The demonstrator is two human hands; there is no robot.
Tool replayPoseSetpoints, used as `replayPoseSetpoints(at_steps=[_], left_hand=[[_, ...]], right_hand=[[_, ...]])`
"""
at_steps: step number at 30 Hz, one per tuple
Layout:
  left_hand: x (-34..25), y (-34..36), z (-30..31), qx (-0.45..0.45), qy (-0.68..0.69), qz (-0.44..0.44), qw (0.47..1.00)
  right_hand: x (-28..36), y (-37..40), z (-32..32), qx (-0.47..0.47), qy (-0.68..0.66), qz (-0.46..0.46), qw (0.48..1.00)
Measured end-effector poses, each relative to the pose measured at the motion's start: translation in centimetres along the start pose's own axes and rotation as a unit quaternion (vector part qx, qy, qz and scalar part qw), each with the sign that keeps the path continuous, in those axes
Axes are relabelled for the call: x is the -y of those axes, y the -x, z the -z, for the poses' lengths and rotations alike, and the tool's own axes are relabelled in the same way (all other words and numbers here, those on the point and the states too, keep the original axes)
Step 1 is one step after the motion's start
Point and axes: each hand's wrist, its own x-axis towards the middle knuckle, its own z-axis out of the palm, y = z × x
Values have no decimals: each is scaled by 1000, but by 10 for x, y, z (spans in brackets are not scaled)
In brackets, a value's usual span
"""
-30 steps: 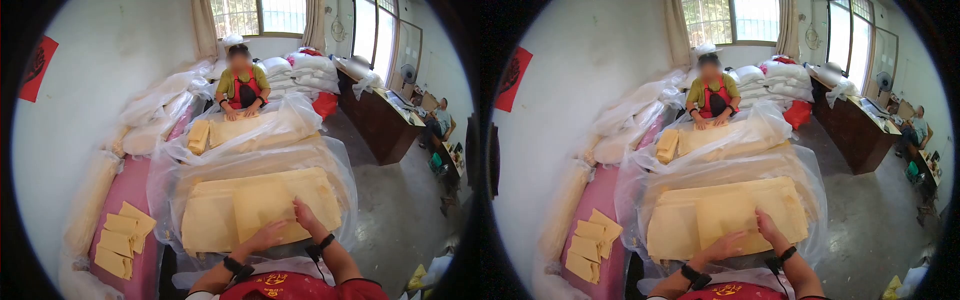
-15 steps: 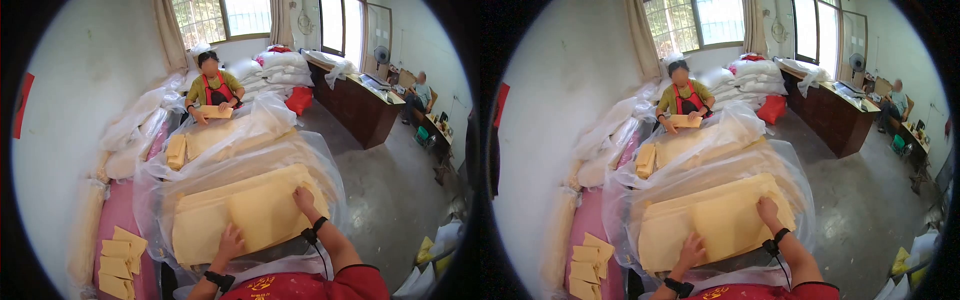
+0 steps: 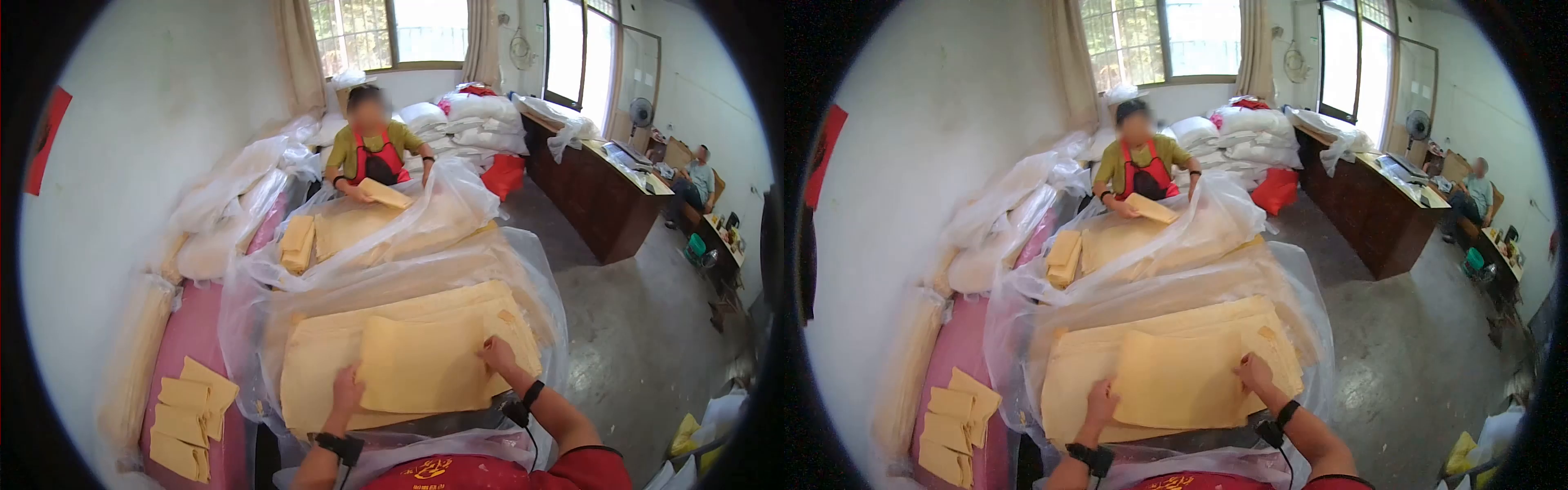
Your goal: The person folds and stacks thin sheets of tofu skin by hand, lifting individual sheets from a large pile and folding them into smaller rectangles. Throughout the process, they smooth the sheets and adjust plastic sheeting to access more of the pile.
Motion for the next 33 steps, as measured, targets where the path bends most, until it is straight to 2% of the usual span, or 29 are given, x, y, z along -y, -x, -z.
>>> replayPoseSetpoints(at_steps=[1,2,3,4,5,9,10,11,12,14,15,17,18,19,20,21,22,23,24,25,26,27,29,32,33], left_hand=[[7,-3,13,-41,-42,-3,998],[5,-4,24,-80,-84,-6,993],[1,-2,28,-81,-86,5,993],[-15,3,30,-104,-167,-70,978],[-26,10,26,-119,-244,-146,951],[-17,54,-35,114,-125,-255,952],[-39,68,-34,132,-166,-251,945],[-59,81,-31,147,-206,-245,936],[-57,86,-35,136,-208,-239,939],[-50,98,-43,107,-185,-216,953],[-44,100,-45,91,-185,-207,956],[-26,92,-49,12,-58,-227,972],[-14,91,-56,-1,-60,-223,973],[-2,90,-63,-35,117,-133,984],[5,90,-65,-65,291,-40,954],[5,90,-60,-67,290,-37,954],[3,89,-52,-85,297,137,941],[2,92,-48,-101,295,308,899],[17,90,-54,-99,294,313,898],[45,84,-68,-114,388,263,876],[60,86,-77,-128,477,211,843],[47,88,-72,-128,477,216,842],[25,76,-56,-169,600,248,741],[21,72,-43,-168,557,247,775],[24,72,-38,-174,559,247,772]], right_hand=[[13,8,-5,9,2,5,1000],[32,23,-5,85,-21,-4,996],[41,35,-8,160,-44,-16,986],[26,34,-36,178,-65,13,982],[35,42,-36,188,-64,6,980],[55,49,-39,237,9,14,971],[54,50,-42,281,-175,-89,939],[55,51,-44,316,-347,-187,863],[61,53,-43,322,-341,-178,865],[73,59,-35,345,-578,-226,704],[77,65,-35,357,-567,-218,709],[94,72,-35,396,-605,-202,661],[115,80,-25,405,-597,-196,664],[136,92,-15,408,-580,-164,686],[148,99,-11,408,-565,-135,704],[147,94,-21,412,-564,-136,703],[143,86,-38,363,-420,63,829],[140,84,-48,287,-244,255,891],[155,86,-35,264,-102,344,895],[165,81,-35,269,-102,340,895],[171,78,-37,200,43,472,858],[172,76,-42,121,185,586,780],[167,71,-57,126,195,593,771],[164,70,-69,107,206,598,767],[160,68,-75,68,235,617,748]])
